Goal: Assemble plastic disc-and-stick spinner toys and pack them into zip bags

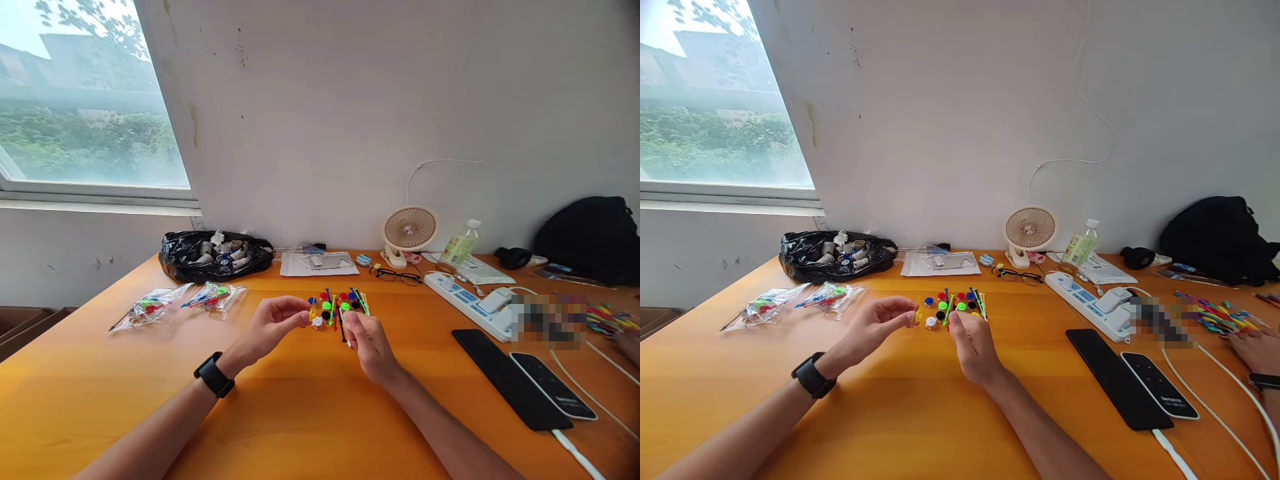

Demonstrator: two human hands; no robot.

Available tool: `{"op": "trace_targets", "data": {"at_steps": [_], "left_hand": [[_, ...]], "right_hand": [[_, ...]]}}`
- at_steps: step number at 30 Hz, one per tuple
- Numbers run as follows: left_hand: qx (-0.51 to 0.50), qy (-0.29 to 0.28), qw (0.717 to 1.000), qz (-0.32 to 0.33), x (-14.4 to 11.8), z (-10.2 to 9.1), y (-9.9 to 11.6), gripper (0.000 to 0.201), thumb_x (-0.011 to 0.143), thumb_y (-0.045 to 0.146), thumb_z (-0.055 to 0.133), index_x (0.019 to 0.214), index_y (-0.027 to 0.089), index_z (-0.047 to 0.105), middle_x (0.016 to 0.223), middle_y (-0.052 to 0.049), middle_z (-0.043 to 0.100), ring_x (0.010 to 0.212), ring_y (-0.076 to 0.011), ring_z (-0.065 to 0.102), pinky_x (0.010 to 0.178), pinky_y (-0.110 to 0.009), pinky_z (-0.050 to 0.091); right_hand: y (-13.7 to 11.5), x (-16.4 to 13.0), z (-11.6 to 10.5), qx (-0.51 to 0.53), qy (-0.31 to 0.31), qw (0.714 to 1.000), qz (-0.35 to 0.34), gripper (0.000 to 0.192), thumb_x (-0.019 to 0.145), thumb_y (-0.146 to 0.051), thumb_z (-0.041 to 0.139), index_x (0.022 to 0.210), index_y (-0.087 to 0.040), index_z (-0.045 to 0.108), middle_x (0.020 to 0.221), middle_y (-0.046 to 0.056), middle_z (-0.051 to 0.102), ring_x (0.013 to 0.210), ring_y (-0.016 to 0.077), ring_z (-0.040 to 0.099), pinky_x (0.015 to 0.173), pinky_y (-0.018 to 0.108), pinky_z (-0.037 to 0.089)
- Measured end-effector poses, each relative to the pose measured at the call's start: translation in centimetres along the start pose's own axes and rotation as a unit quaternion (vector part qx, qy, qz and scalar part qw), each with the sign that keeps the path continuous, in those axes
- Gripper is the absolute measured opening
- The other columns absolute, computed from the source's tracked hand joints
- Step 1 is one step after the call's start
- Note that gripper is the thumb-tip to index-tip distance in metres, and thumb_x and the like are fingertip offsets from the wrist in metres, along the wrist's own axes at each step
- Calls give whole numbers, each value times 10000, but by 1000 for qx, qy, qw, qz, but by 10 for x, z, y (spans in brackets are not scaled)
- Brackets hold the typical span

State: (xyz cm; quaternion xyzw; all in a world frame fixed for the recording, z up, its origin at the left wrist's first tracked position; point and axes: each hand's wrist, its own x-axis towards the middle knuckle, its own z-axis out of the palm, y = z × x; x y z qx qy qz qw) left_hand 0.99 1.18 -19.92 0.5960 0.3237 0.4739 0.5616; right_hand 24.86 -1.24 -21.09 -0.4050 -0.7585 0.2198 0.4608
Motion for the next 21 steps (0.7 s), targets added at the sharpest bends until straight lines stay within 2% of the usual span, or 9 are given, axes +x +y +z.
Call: {"op": "trace_targets", "data": {"at_steps": [3, 6, 9, 13, 16, 21], "left_hand": [[15, 25, 1000, 4, 2, -6, 0, 295, 861, 389, 826, 1043, 163, 772, 966, -74, 795, 871, -196, 739, 864, -335, 613], [1, 56, 998, -10, 5, -12, -2, 319, 859, 380, 831, 1081, 161, 764, 1006, -85, 793, 912, -200, 744, 892, -342, 602], [-59, 79, 995, -34, 8, -17, -5, 346, 848, 365, 850, 1107, 155, 759, 1018, -89, 794, 955, -199, 749, 922, -328, 589], [-157, 108, 981, -47, 12, -23, -8, 319, 815, 308, 884, 1062, 140, 771, 1034, -81, 789, 946, -170, 749, 927, -279, 584], [-204, 114, 971, -46, 14, -27, -9, 285, 817, 244, 880, 1052, 126, 768, 1057, -89, 785, 957, -161, 749, 931, -253, 585], [-241, 121, 962, -48, 17, -34, -14, 253, 858, 175, 840, 1089, 109, 759, 1107, -120, 779, 998, -166, 754, 924, -219, 604]], "right_hand": [[1, 3, -2, 1, 21, 1000, 15, 605, 1126, -481, 267, 584, -229, 359, 589, 0, 438, 563, 150, 443, 583, 305, 350], [4, 7, -4, -61, 15, 998, 16, 564, 1109, -475, 360, 615, -219, 453, 625, 1, 497, 589, 151, 478, 613, 289, 360], [9, 9, -4, -140, 1, 990, 24, 452, 1085, -435, 433, 705, -218, 544, 677, 2, 577, 626, 158, 517, 634, 275, 366], [15, 11, -7, -184, -6, 981, 67, 281, 1048, -366, 494, 855, -230, 648, 708, -8, 657, 643, 164, 581, 642, 259, 382], [19, 12, -10, -225, -13, 970, 87, 217, 1006, -325, 545, 871, -236, 690, 669, -19, 642, 611, 164, 567, 614, 263, 357], [21, 12, -13, -285, -43, 952, 102, 195, 972, -248, 561, 896, -239, 740, 742, 3, 710, 631, 169, 592, 593, 272, 313]]}}
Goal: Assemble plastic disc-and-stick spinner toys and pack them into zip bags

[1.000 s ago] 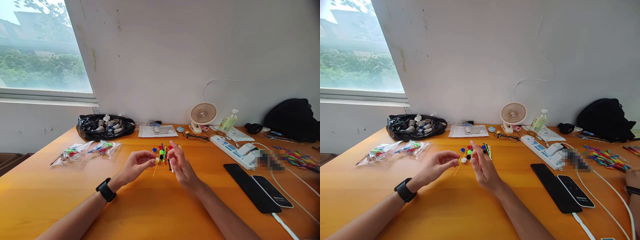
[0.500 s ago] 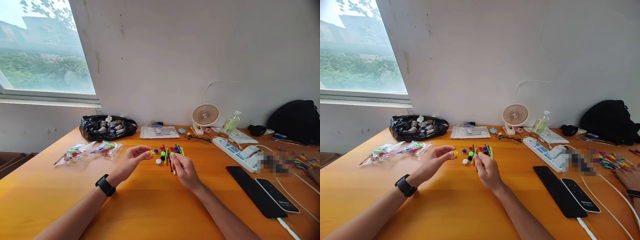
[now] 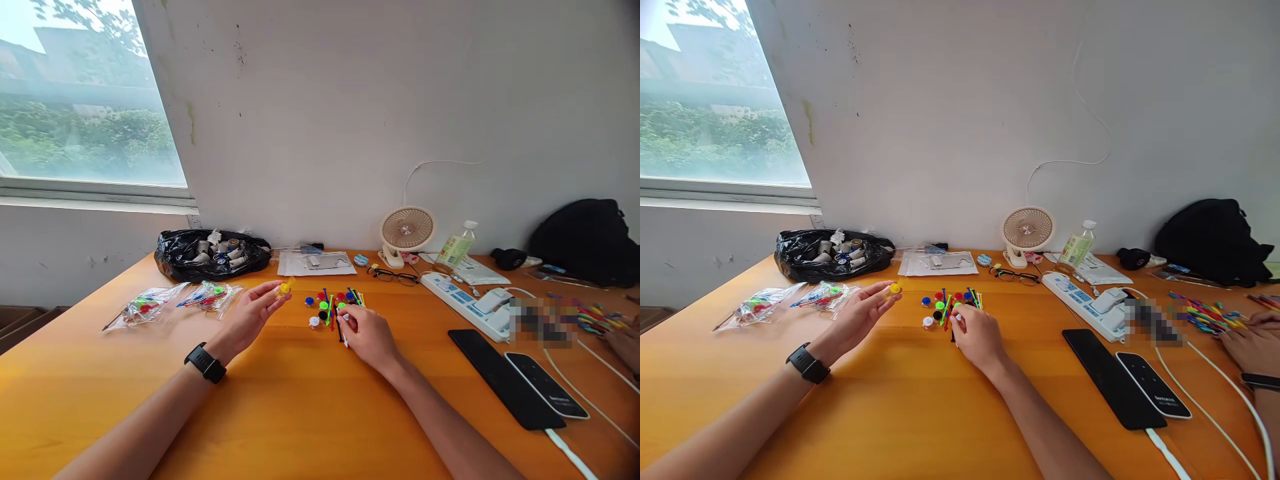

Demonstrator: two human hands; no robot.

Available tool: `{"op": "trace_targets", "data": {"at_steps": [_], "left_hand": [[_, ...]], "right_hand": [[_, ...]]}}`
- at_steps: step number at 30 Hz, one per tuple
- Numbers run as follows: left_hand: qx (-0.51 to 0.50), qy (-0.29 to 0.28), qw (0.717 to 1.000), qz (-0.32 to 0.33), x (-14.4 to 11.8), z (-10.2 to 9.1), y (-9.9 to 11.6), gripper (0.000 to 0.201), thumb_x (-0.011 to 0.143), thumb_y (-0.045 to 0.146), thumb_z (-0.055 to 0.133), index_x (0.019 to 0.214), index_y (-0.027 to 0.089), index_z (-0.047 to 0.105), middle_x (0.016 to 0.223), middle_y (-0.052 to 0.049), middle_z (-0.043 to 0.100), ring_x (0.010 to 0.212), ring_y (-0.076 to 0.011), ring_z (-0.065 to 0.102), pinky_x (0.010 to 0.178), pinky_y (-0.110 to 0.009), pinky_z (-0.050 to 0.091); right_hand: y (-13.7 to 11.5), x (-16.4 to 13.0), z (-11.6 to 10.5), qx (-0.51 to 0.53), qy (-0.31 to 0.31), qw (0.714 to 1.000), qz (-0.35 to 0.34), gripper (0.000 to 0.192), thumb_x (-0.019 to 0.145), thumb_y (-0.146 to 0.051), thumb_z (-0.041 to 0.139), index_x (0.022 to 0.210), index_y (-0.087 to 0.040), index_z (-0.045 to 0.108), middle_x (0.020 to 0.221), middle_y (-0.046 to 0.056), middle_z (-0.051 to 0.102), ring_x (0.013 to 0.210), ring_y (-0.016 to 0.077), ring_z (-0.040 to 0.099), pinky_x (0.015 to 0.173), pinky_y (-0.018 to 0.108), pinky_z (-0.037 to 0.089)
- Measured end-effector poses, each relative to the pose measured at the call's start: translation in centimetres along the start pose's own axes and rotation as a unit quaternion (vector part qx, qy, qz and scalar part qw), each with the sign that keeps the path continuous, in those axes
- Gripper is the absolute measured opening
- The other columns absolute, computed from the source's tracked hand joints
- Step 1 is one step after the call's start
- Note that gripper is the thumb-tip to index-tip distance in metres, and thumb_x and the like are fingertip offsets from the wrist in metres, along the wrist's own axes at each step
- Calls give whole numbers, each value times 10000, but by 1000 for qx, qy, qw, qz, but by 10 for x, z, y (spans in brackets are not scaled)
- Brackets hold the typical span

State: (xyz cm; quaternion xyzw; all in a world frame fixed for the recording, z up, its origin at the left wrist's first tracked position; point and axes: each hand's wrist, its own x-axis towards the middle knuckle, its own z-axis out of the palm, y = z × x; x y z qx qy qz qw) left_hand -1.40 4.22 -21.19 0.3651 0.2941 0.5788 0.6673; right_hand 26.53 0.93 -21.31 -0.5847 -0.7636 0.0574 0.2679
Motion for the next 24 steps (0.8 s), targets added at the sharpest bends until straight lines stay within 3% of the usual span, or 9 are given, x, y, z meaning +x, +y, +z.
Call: {"op": "trace_targets", "data": {"at_steps": [10, 16, 24], "left_hand": [[-101, 18, 995, -1, 6, -7, 8, 110, 950, 82, 692, 1051, 106, 731, 1142, -141, 768, 1018, -159, 770, 886, -180, 642], [-135, 73, 988, 7, 11, -13, 17, 218, 966, 44, 628, 1157, 130, 688, 1127, -124, 763, 977, -143, 776, 865, -171, 644], [-133, 86, 987, 23, 15, -23, 21, 221, 974, 33, 607, 1148, 149, 677, 1153, -131, 753, 1005, -148, 775, 851, -164, 643]], "right_hand": [[1, 0, 0, -73, -50, 996, 12, 157, 970, -217, 611, 883, -246, 738, 779, 14, 751, 704, 184, 656, 610, 279, 273], [3, 1, 1, -77, -54, 995, 20, 141, 977, -236, 614, 891, -246, 725, 764, 11, 742, 693, 180, 650, 610, 281, 278], [2, 0, 1, -87, -57, 994, 18, 142, 971, -233, 614, 851, -233, 690, 754, 18, 733, 677, 184, 646, 595, 284, 269]]}}
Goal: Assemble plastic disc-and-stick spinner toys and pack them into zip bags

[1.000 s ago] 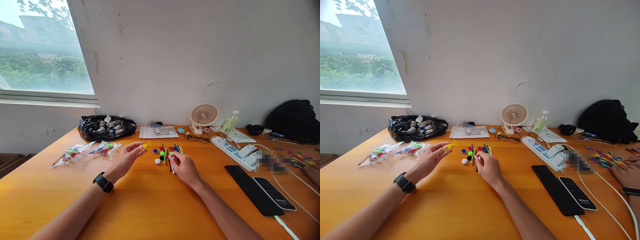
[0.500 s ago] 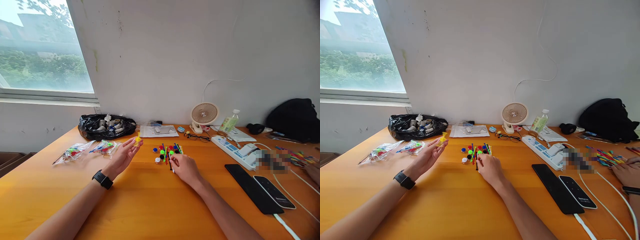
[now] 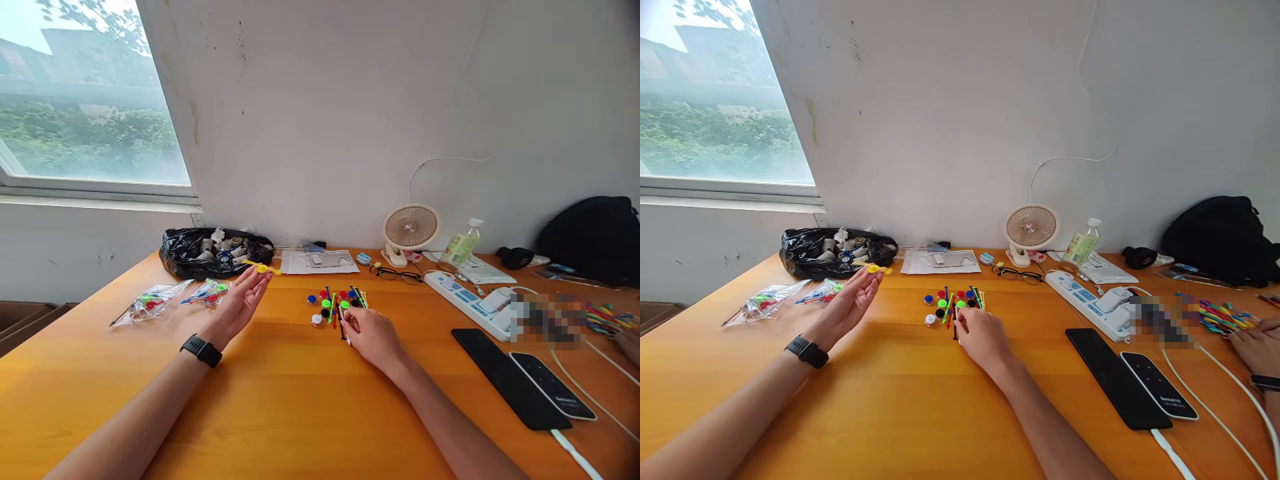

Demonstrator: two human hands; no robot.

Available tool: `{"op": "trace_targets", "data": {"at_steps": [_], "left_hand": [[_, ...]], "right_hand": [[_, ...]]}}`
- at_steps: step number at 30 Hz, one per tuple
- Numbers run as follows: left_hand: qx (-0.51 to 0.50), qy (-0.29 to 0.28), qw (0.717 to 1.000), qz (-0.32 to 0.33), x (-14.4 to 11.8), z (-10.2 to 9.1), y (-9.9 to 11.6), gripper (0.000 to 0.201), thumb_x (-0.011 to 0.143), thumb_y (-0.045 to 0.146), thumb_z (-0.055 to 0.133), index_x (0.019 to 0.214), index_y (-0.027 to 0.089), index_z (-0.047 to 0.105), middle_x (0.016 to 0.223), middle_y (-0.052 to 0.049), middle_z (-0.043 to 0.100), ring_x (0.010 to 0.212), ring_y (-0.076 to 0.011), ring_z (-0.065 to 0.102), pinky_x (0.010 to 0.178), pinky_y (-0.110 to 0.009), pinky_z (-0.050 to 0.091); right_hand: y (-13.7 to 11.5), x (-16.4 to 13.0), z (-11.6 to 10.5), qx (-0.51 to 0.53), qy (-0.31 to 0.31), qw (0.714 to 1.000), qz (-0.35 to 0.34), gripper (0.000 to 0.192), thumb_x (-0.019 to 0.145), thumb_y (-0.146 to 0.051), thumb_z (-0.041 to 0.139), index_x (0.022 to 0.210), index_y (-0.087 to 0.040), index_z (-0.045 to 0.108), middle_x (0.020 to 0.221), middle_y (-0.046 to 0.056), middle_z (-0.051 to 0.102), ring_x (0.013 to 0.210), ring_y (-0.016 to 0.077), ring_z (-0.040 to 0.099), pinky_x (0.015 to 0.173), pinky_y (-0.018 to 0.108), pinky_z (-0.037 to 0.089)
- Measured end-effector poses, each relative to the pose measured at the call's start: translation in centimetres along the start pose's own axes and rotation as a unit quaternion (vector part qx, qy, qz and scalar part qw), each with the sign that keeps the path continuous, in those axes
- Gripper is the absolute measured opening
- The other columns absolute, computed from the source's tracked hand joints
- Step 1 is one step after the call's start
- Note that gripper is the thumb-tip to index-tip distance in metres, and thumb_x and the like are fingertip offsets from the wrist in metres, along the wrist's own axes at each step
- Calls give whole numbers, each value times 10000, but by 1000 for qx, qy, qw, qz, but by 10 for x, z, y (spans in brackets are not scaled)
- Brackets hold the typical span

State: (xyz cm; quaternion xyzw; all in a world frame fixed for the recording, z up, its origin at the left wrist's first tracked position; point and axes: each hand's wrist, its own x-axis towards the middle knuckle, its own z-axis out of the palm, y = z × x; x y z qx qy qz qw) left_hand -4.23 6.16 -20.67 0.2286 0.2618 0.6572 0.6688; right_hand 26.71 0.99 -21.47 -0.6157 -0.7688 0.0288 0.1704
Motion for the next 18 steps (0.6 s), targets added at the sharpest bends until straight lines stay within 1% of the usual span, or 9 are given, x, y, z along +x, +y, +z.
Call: {"op": "trace_targets", "data": {"at_steps": [5, 8, 10, 12, 14, 16, 18], "left_hand": [[3, 15, 1000, -22, 2, -2, -5, 254, 926, 17, 650, 1150, 134, 675, 1166, -138, 755, 1030, -164, 772, 885, -178, 641], [5, 34, 999, -39, 4, -3, -7, 274, 922, 0, 565, 1159, 95, 664, 1139, -168, 765, 1017, -183, 779, 881, -206, 650], [1, 51, 998, -48, 4, -3, -8, 294, 916, 20, 486, 1148, 49, 663, 1127, -212, 761, 1013, -220, 784, 873, -253, 663], [0, 60, 996, -58, 3, -2, -8, 284, 933, 113, 471, 1111, 13, 668, 1128, -262, 749, 1036, -274, 779, 873, -311, 671], [15, 52, 996, -77, 1, -1, -8, 312, 962, 264, 527, 1062, 11, 680, 1125, -282, 741, 1048, -310, 772, 869, -343, 672], [51, 39, 993, -96, 0, 0, -10, 345, 944, 375, 628, 998, 41, 696, 1086, -253, 750, 1025, -306, 773, 861, -333, 668], [122, 14, 989, -86, -2, 0, -13, 331, 908, 408, 714, 964, 82, 710, 1052, -199, 760, 1003, -276, 771, 872, -316, 654]], "right_hand": [[-1, 1, 0, -11, -8, 1000, 0, 147, 995, -233, 578, 876, -221, 664, 798, 31, 748, 698, 194, 659, 591, 290, 262], [0, 1, 1, -16, -9, 1000, 6, 150, 1000, -239, 569, 880, -221, 658, 803, 36, 750, 699, 193, 661, 589, 293, 256], [1, 0, 3, -17, -5, 1000, 10, 147, 994, -263, 585, 870, -224, 655, 798, 36, 750, 698, 194, 660, 588, 293, 251], [1, -1, 4, -18, -5, 1000, 16, 148, 981, -280, 605, 849, -227, 646, 792, 32, 750, 695, 194, 657, 587, 293, 240], [1, -1, 4, -20, -14, 999, 24, 152, 968, -269, 613, 824, -225, 630, 784, 26, 749, 685, 189, 651, 581, 293, 226], [1, -1, 4, -23, -19, 999, 31, 165, 964, -258, 610, 803, -221, 614, 772, 25, 744, 671, 186, 644, 572, 296, 210], [1, -1, 4, -28, -17, 999, 36, 178, 966, -260, 603, 793, -219, 605, 763, 28, 738, 663, 186, 639, 566, 299, 198]]}}
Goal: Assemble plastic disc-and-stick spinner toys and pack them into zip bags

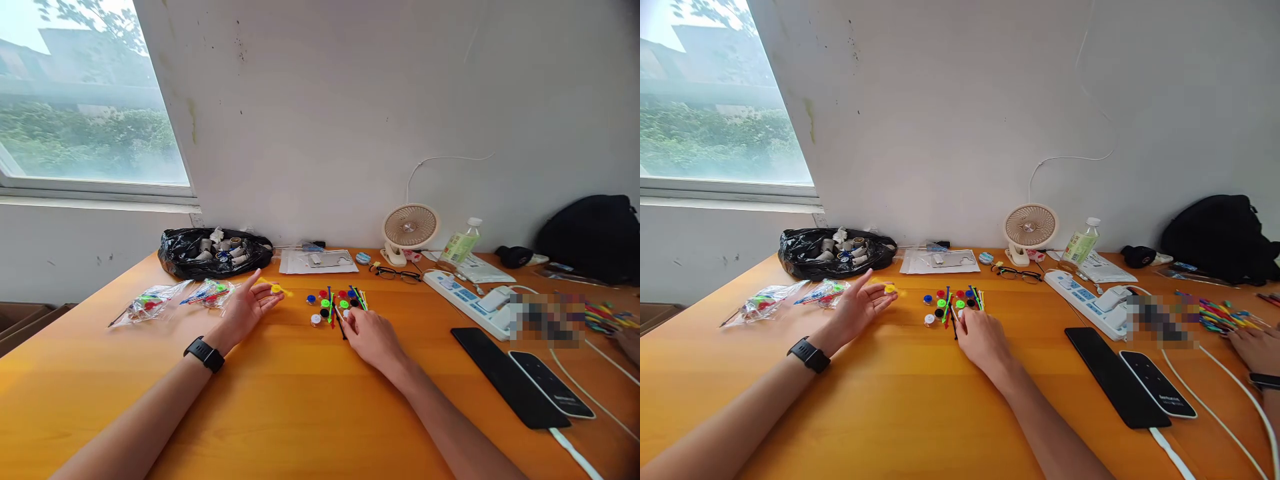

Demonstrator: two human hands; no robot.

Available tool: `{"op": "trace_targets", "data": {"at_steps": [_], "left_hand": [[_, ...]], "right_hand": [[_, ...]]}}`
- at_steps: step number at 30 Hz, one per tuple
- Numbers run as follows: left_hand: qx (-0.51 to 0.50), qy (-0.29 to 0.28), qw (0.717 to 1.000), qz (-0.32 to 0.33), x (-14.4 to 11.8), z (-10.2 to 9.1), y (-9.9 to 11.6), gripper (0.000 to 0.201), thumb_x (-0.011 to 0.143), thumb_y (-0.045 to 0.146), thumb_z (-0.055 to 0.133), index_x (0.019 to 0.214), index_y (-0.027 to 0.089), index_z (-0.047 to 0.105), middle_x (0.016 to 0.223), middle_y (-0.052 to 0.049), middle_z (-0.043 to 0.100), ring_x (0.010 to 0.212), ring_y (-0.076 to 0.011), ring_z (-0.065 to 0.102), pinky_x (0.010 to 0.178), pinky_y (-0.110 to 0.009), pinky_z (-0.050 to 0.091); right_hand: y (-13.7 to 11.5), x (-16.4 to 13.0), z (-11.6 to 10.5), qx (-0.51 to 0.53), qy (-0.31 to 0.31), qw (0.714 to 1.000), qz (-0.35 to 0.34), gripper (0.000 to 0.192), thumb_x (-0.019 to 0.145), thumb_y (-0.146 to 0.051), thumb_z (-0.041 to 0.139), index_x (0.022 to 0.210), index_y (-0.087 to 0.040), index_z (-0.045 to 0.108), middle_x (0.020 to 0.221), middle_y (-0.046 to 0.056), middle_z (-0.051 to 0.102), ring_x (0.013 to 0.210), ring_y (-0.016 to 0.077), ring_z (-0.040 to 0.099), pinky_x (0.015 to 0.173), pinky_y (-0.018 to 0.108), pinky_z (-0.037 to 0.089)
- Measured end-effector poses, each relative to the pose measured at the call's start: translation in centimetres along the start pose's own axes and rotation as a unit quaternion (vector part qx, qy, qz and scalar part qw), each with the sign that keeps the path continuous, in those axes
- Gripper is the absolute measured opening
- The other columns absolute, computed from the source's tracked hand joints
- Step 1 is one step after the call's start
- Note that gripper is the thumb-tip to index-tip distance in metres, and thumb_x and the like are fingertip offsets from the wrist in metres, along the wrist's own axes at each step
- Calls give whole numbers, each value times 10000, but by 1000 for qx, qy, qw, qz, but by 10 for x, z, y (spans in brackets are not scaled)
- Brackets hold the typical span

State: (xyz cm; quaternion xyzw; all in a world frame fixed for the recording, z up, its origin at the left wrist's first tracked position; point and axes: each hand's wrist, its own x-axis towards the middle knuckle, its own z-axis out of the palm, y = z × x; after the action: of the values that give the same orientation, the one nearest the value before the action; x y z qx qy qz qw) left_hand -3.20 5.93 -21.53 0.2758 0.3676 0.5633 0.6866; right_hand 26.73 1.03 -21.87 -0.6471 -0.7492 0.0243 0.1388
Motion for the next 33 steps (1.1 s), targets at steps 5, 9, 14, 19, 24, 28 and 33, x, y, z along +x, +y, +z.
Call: {"op": "trace_targets", "data": {"at_steps": [5, 9, 14, 19, 24, 28, 33], "left_hand": [[245, -36, 966, 68, -4, 0, -12, 375, 787, 421, 862, 999, 131, 756, 1013, -119, 770, 893, -237, 764, 844, -324, 617], [459, -56, 871, 169, -9, 4, -18, 335, 859, 482, 748, 1005, 181, 756, 968, -82, 788, 858, -246, 745, 754, -329, 575], [591, -90, 762, 249, -6, -1, -26, 304, 993, 448, 532, 997, 218, 730, 927, -55, 788, 822, -222, 716, 702, -307, 526], [645, -28, 706, 289, 3, -16, -26, 248, 993, 285, 489, 1105, 238, 706, 980, -48, 782, 859, -223, 720, 727, -311, 529], [662, 30, 653, 366, -3, -11, -18, 292, 1009, 175, 421, 1126, 221, 685, 1114, -77, 756, 1021, -255, 692, 897, -395, 535], [651, -114, 623, 418, -25, 15, -27, 298, 1062, 265, 469, 1298, 240, 650, 1260, -84, 723, 1178, -266, 617, 1014, -427, 520], [700, -198, 553, 406, -45, 40, -49, 334, 1044, 283, 548, 1366, 261, 635, 1427, -77, 660, 1226, -312, 534, 1060, -524, 492]], "right_hand": [[-1, 1, -2, 13, 9, 1000, 15, 186, 946, -242, 608, 762, -219, 603, 727, 31, 724, 641, 184, 627, 563, 292, 208], [-2, 2, 0, 111, 29, 993, 6, 180, 924, -234, 603, 746, -221, 589, 719, 18, 715, 627, 173, 610, 570, 276, 279], [-3, 3, 8, 286, 41, 957, -25, 205, 975, -336, 542, 799, -232, 551, 683, 6, 653, 602, 178, 584, 573, 276, 379], [-7, 3, 10, 355, 39, 931, -73, 141, 998, -343, 516, 910, -238, 550, 744, 7, 632, 652, 188, 596, 587, 278, 427], [-6, 1, 8, 300, 75, 947, -82, 115, 1019, -263, 458, 1074, -244, 557, 787, 8, 647, 632, 191, 572, 610, 301, 423], [0, 3, 12, 318, 89, 941, -70, 204, 1009, -248, 464, 1190, -240, 556, 943, 57, 695, 801, 226, 662, 708, 336, 502], [-3, 6, 16, 416, 66, 905, -64, 185, 985, -292, 541, 1129, -226, 636, 1005, 78, 733, 904, 229, 706, 786, 347, 563]]}}
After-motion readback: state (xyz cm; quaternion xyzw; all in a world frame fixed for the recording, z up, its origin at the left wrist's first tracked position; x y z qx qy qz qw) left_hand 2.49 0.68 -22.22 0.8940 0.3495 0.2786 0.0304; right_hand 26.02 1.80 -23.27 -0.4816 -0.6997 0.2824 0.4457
